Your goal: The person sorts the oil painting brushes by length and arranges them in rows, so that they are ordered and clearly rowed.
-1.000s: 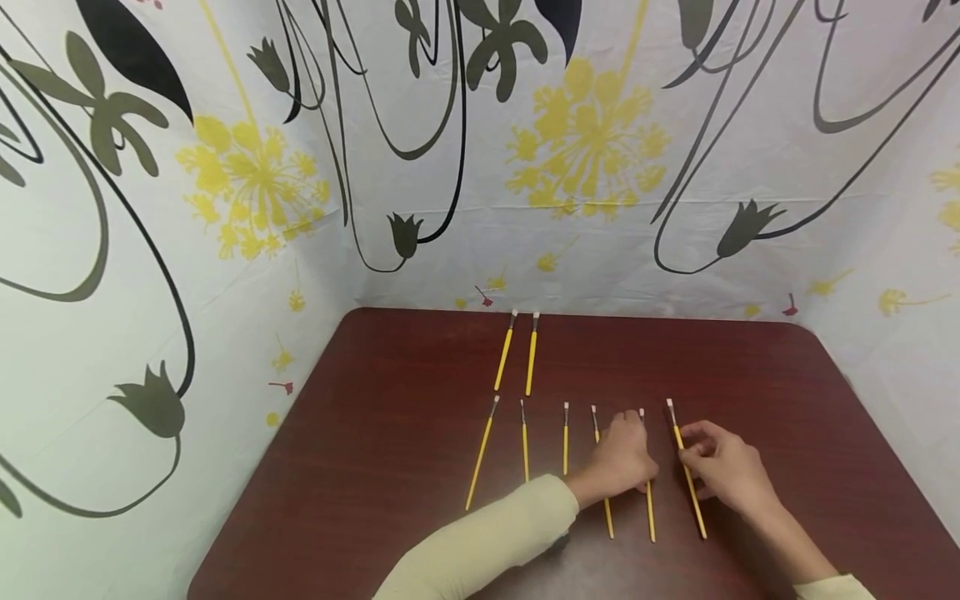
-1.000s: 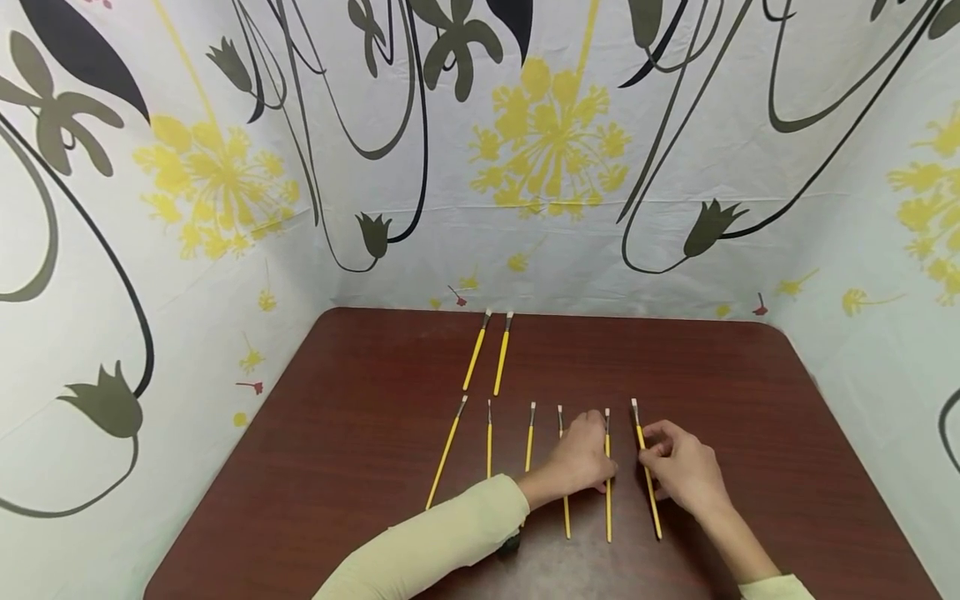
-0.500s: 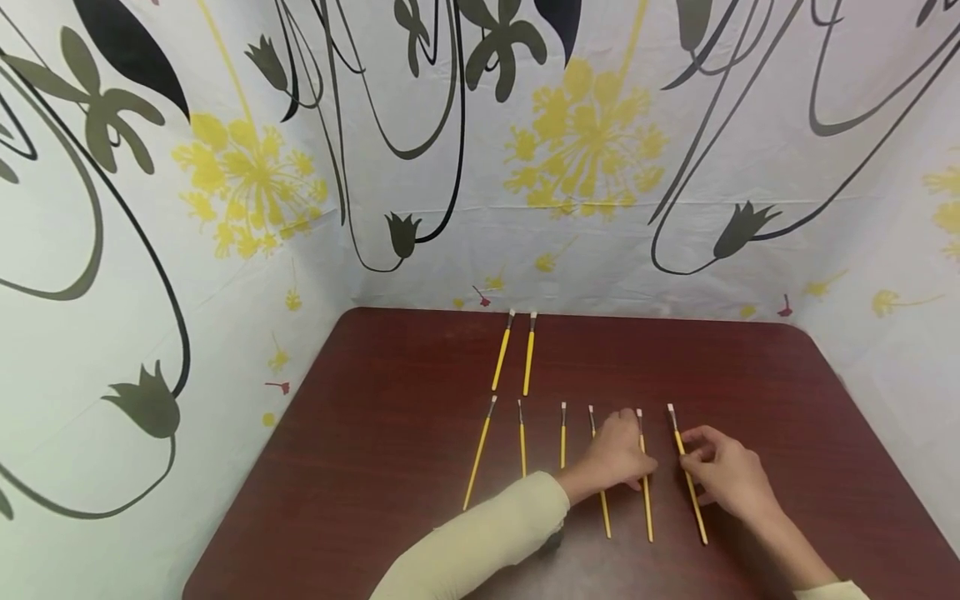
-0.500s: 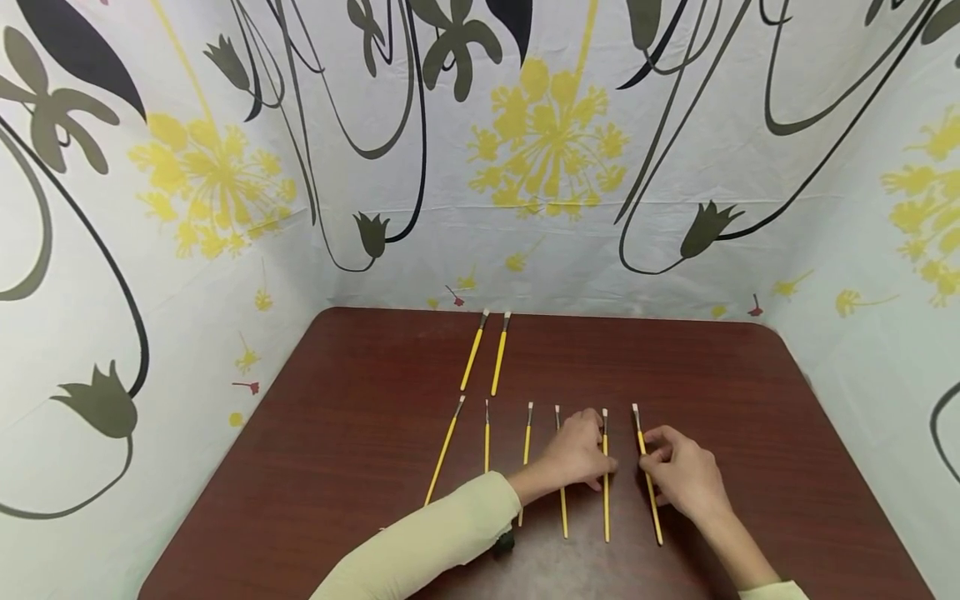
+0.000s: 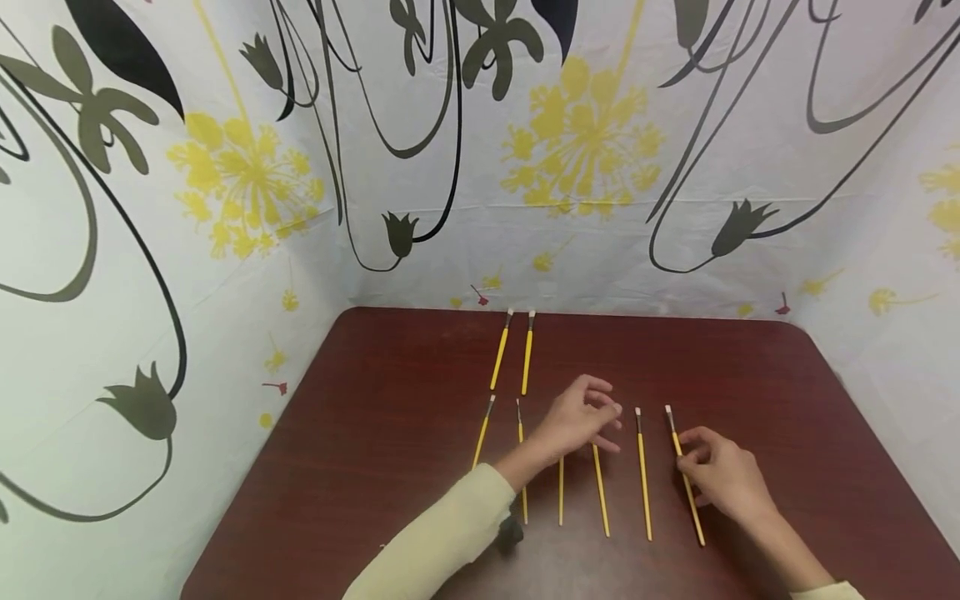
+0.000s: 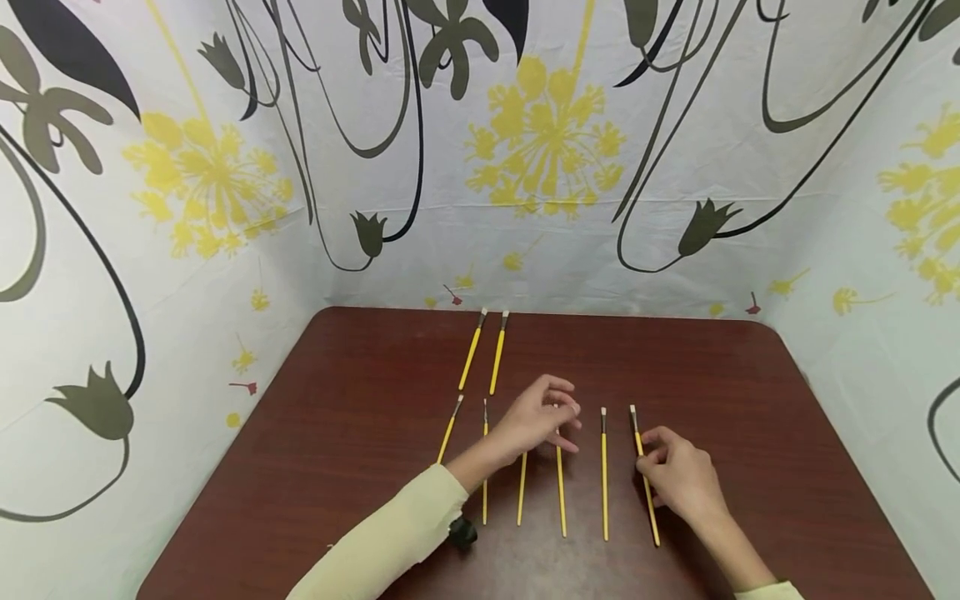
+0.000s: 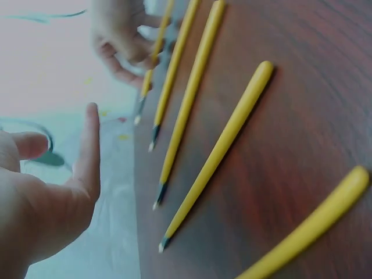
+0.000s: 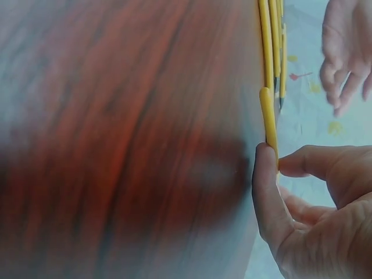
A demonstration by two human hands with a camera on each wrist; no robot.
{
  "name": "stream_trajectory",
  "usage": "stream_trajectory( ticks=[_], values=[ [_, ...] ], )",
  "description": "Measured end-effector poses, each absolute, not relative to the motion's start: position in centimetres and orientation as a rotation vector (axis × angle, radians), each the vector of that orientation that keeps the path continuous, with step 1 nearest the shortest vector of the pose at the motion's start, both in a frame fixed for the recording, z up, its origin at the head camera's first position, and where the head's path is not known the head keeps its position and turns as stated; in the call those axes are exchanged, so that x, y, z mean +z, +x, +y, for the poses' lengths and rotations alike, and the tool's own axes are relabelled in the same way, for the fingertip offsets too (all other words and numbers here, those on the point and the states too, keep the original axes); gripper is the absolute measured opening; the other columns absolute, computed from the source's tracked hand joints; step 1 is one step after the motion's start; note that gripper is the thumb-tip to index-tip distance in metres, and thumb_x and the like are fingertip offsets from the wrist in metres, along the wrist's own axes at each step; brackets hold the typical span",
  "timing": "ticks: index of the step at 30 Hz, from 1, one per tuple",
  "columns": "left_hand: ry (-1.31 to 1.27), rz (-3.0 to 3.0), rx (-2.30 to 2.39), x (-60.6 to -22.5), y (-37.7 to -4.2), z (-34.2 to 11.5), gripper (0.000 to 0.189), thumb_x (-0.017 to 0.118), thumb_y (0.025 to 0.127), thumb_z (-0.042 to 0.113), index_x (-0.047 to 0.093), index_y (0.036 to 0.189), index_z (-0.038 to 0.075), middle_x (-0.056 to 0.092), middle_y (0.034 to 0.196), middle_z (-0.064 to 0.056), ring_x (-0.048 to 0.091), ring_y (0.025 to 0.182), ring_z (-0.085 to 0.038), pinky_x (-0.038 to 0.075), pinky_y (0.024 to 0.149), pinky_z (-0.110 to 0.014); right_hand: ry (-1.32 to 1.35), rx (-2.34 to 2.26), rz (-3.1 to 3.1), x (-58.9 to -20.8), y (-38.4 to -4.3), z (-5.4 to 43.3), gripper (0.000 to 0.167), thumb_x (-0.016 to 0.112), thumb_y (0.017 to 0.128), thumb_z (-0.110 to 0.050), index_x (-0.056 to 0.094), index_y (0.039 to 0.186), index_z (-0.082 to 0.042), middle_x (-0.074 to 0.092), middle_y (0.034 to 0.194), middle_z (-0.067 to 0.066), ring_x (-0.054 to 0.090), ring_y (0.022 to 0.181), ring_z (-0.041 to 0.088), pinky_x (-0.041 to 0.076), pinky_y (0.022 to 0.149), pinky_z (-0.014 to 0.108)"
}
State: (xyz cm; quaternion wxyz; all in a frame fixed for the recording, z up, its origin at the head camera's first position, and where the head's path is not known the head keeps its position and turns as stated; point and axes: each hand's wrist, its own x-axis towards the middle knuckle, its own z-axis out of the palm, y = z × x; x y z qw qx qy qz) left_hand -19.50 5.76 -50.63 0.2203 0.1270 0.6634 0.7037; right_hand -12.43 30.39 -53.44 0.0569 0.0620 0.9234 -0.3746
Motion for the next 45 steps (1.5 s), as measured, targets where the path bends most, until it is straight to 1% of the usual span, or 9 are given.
stream_trajectory(
  ticks=[2,5,8,11,14,17,24,27,45],
  values=[
    [0.321,1.715,2.037,-50.3,-19.9,4.7,0.030,0.066,0.104,0.013,0.055,0.132,0.014,0.065,0.116,-0.007,0.073,0.108,-0.045,0.067,0.082,-0.062,0.187,-1.117,2.811,-53.5,-12.4,30.3,0.037,0.062,0.095,-0.010,0.061,0.130,0.003,0.072,0.085,0.006,0.070,0.058,0.017,0.062,0.048,0.030],
    [0.281,1.609,2.124,-49.9,-20.4,3.2,0.028,0.062,0.105,0.014,0.055,0.133,0.012,0.063,0.119,-0.008,0.074,0.103,-0.034,0.068,0.082,-0.057,0.170,-1.070,2.847,-53.5,-12.3,30.2,0.036,0.062,0.094,-0.008,0.060,0.128,0.004,0.072,0.084,0.006,0.069,0.055,0.016,0.060,0.046,0.029],
    [0.238,1.518,2.213,-49.4,-20.8,1.8,0.026,0.059,0.107,0.015,0.057,0.132,0.010,0.062,0.116,-0.007,0.073,0.096,-0.023,0.070,0.081,-0.052,0.135,-0.999,2.893,-53.5,-12.1,29.9,0.036,0.063,0.094,-0.007,0.060,0.127,0.005,0.073,0.082,0.005,0.067,0.051,0.014,0.057,0.044,0.029],
    [0.199,1.444,2.296,-49.1,-21.1,0.4,0.020,0.056,0.107,0.015,0.059,0.127,0.009,0.062,0.110,-0.005,0.071,0.092,-0.020,0.069,0.084,-0.052,0.087,-0.932,2.939,-53.4,-12.0,29.7,0.035,0.065,0.093,-0.007,0.060,0.125,0.006,0.074,0.080,0.004,0.064,0.049,0.013,0.054,0.044,0.030],
    [0.175,1.406,2.347,-49.0,-21.5,-0.9,0.018,0.053,0.108,0.015,0.060,0.124,0.011,0.062,0.108,-0.003,0.070,0.092,-0.020,0.068,0.088,-0.054,0.047,-0.877,2.992,-53.4,-12.0,29.5,0.034,0.066,0.091,-0.006,0.061,0.123,0.006,0.074,0.079,0.003,0.061,0.048,0.011,0.051,0.047,0.030],
    [0.170,1.406,2.363,-49.0,-21.7,-2.2,0.023,0.051,0.108,0.015,0.058,0.129,0.008,0.062,0.108,-0.003,0.070,0.095,-0.020,0.067,0.092,-0.054,0.030,-0.836,3.023,-53.5,-12.0,29.5,0.033,0.067,0.090,-0.005,0.062,0.121,0.006,0.074,0.078,0.002,0.059,0.048,0.011,0.049,0.049,0.030],
    [0.131,1.430,2.420,-48.7,-22.6,-5.1,0.021,0.050,0.107,0.014,0.059,0.126,0.009,0.063,0.107,-0.002,0.069,0.095,-0.019,0.069,0.084,-0.043,0.049,-0.848,2.990,-53.5,-12.1,29.3,0.032,0.070,0.094,-0.005,0.060,0.122,0.006,0.074,0.077,0.003,0.061,0.047,0.011,0.052,0.046,0.031],
    [0.111,1.462,2.444,-48.5,-23.0,-6.3,0.026,0.050,0.106,0.013,0.056,0.130,0.004,0.063,0.106,-0.003,0.069,0.094,-0.019,0.068,0.082,-0.041,0.057,-0.862,2.976,-53.4,-12.0,29.2,0.032,0.071,0.095,-0.005,0.060,0.123,0.006,0.074,0.076,0.003,0.062,0.045,0.011,0.053,0.043,0.030],
    [-0.003,1.687,2.479,-49.4,-23.9,-11.7,0.032,0.052,0.107,0.014,0.053,0.136,0.002,0.062,0.108,-0.007,0.070,0.095,-0.021,0.069,0.083,-0.040,0.068,-0.875,2.993,-53.6,-11.6,29.6,0.038,0.076,0.094,-0.010,0.061,0.126,0.005,0.073,0.077,0.002,0.061,0.043,0.010,0.053,0.044,0.029]
  ],
)
